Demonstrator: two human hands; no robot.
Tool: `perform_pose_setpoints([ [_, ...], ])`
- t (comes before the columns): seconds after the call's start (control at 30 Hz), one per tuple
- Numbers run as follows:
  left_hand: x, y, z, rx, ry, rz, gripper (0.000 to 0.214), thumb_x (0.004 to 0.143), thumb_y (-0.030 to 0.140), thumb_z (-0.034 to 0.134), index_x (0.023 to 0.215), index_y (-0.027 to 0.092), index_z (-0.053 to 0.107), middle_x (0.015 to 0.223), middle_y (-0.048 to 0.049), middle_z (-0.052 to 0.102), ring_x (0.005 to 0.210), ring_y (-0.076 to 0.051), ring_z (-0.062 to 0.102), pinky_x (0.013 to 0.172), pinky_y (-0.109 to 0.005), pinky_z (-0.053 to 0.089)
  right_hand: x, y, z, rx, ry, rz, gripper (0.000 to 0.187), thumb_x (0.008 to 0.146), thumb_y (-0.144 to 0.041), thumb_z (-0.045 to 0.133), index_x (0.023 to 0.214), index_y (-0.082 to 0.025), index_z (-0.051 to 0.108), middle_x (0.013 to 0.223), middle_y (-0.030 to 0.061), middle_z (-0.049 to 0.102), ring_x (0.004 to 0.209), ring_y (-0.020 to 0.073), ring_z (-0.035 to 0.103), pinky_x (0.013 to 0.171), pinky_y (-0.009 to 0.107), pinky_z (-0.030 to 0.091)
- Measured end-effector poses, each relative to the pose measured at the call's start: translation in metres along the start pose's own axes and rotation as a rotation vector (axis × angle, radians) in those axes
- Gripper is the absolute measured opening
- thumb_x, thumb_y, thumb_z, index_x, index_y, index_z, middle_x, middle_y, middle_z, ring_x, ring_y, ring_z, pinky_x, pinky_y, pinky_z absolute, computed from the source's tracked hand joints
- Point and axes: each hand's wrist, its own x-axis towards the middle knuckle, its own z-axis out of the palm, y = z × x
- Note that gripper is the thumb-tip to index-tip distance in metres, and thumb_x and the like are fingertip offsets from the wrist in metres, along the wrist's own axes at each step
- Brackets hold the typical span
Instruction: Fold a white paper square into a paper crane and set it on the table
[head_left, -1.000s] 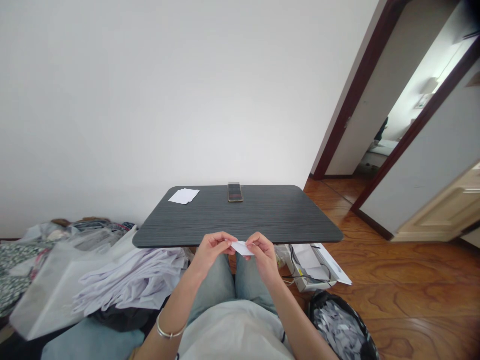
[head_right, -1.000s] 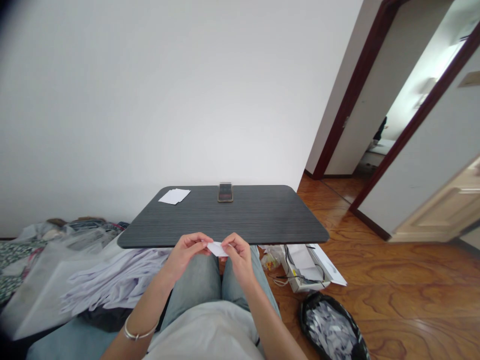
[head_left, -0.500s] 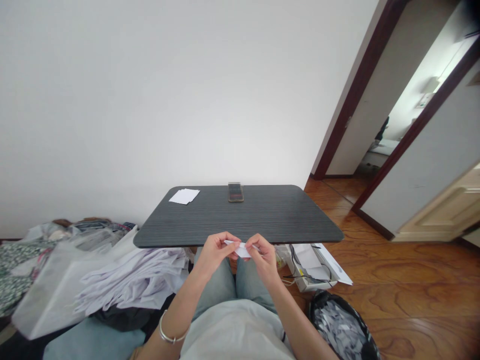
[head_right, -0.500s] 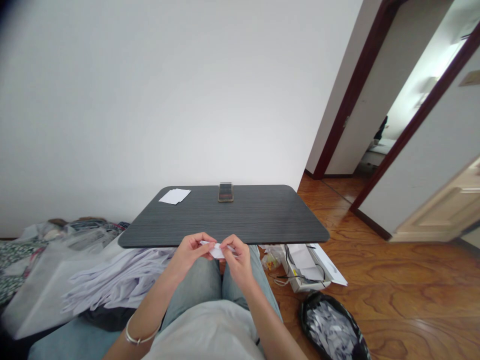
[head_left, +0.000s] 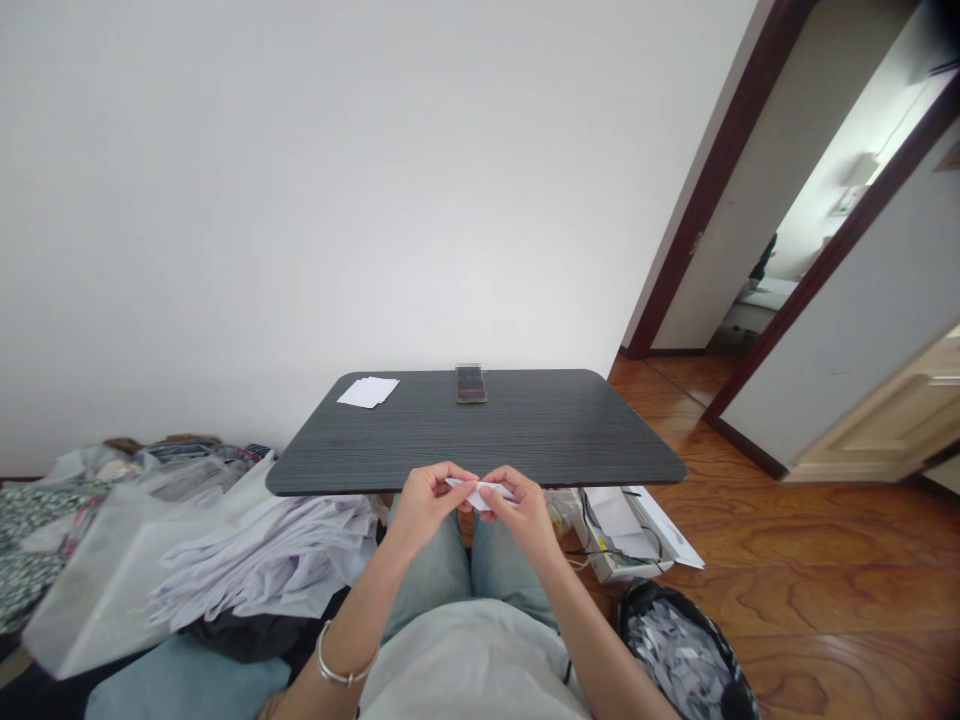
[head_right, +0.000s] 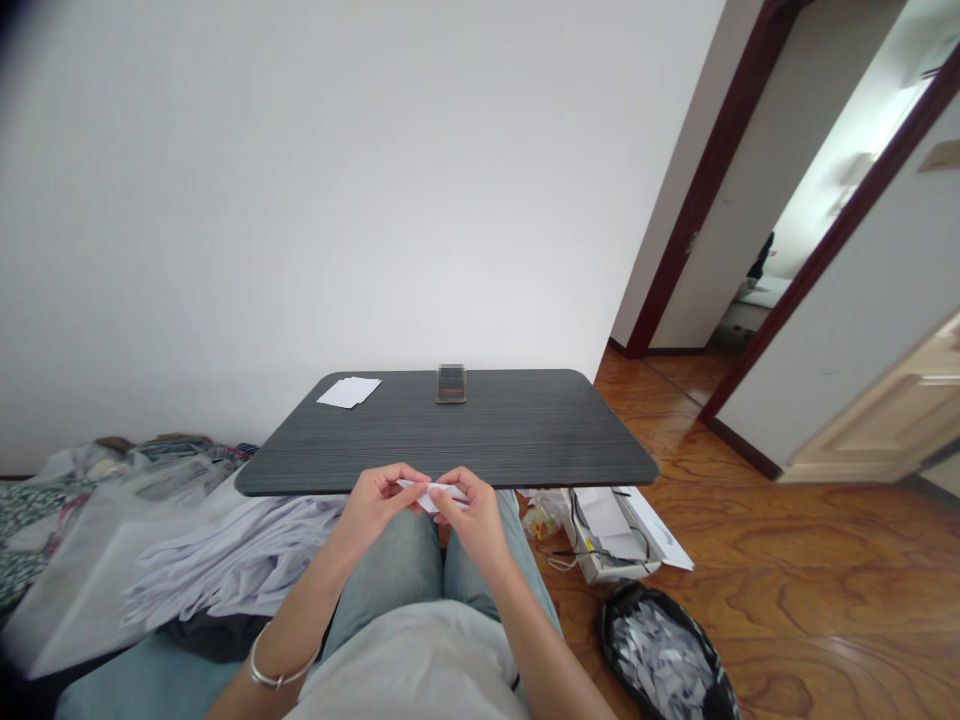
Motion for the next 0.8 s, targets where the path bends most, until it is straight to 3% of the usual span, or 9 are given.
perform_pose_setpoints([
  [0.1, -0.0002, 0.0001, -0.0009, 0.030, 0.006, 0.005, 0.024, 0.065, 0.033, 0.071, 0.074, 0.011, 0.069, 0.062, -0.0050, 0.069, 0.053, -0.015, 0.062, 0.055, -0.024, 0.049, 0.0014, -0.0001, -0.0004, -0.023, -0.019, 0.024, 0.024, 0.073, -0.040, 0.065, 0.066, -0.017, 0.060, 0.055, -0.0009, 0.062, 0.046, 0.0116, 0.055, 0.046, 0.022, 0.047],
  [0.5, 0.0013, 0.0006, -0.0023, -0.070, -0.013, -0.048, 0.025, 0.060, 0.032, 0.075, 0.071, 0.011, 0.068, 0.057, -0.0033, 0.067, 0.050, -0.013, 0.060, 0.053, -0.023, 0.047, -0.0004, -0.0005, -0.0005, 0.032, -0.062, -0.030, 0.026, 0.074, -0.042, 0.064, 0.067, -0.017, 0.063, 0.053, 0.0002, 0.064, 0.045, 0.0126, 0.057, 0.046, 0.023, 0.048],
  [0.7, -0.0008, 0.0054, -0.0041, -0.060, -0.004, -0.032, 0.026, 0.061, 0.034, 0.074, 0.072, 0.011, 0.068, 0.058, -0.0043, 0.067, 0.051, -0.013, 0.060, 0.053, -0.023, 0.047, 0.0003, -0.0042, -0.0078, 0.041, -0.207, -0.044, 0.027, 0.078, -0.043, 0.059, 0.076, -0.017, 0.064, 0.060, 0.0006, 0.064, 0.051, 0.0127, 0.058, 0.051, 0.024, 0.049],
  [0.8, -0.0008, 0.0052, -0.0043, -0.025, -0.016, -0.027, 0.026, 0.061, 0.034, 0.074, 0.072, 0.011, 0.068, 0.058, -0.0035, 0.067, 0.051, -0.013, 0.060, 0.053, -0.023, 0.047, 0.0016, -0.0043, -0.0089, 0.034, -0.161, -0.031, 0.023, 0.076, -0.040, 0.061, 0.075, -0.017, 0.064, 0.060, -0.0002, 0.063, 0.051, 0.0121, 0.057, 0.051, 0.023, 0.048],
])
